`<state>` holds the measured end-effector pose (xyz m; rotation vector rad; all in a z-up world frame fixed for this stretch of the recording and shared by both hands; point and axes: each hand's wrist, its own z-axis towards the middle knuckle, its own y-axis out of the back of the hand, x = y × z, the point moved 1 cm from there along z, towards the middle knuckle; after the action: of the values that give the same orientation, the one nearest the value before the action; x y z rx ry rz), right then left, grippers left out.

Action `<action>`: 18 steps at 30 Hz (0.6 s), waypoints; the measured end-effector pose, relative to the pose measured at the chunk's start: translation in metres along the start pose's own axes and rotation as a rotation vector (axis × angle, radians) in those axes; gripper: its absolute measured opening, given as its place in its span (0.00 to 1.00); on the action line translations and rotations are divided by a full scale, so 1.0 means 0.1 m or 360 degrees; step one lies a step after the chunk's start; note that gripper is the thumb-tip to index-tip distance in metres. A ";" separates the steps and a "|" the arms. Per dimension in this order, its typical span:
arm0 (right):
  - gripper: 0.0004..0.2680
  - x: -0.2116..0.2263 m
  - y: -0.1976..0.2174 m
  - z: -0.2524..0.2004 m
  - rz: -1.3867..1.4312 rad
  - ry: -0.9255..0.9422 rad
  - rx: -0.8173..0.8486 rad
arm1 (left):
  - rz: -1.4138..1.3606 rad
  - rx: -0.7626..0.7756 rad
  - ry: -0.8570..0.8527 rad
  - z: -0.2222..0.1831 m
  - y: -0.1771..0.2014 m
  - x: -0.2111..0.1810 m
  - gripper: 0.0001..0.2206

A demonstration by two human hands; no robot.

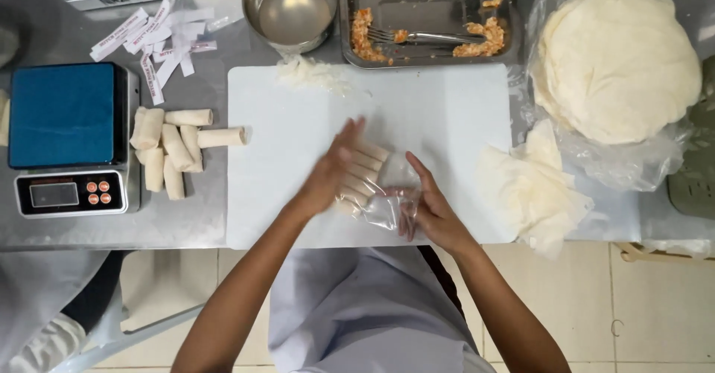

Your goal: Preparing and packaging spring rolls by rolling wrappers with filling and placing finished rolls into plastic bags.

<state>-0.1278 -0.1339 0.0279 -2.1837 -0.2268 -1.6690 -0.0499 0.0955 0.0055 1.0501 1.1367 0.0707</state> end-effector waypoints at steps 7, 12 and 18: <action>0.31 -0.12 -0.02 0.08 -0.0049 -0.0025 0.0140 | 0.0528 -0.0256 0.0048 -0.09 -0.17 -0.14 0.27; 0.31 -0.17 0.02 -0.10 -0.0098 -0.0073 0.0118 | 0.1132 -0.0404 -0.0111 -0.17 -0.73 -0.33 0.34; 0.30 -0.08 0.26 -0.53 -0.0149 0.0009 -0.0762 | 0.0624 -0.0122 -0.0243 -0.56 -1.16 -0.80 0.41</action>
<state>-0.1676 -0.1780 0.0268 -2.5377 0.0864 -1.9383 -0.1823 0.0253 -0.0219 1.1771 0.7735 0.3363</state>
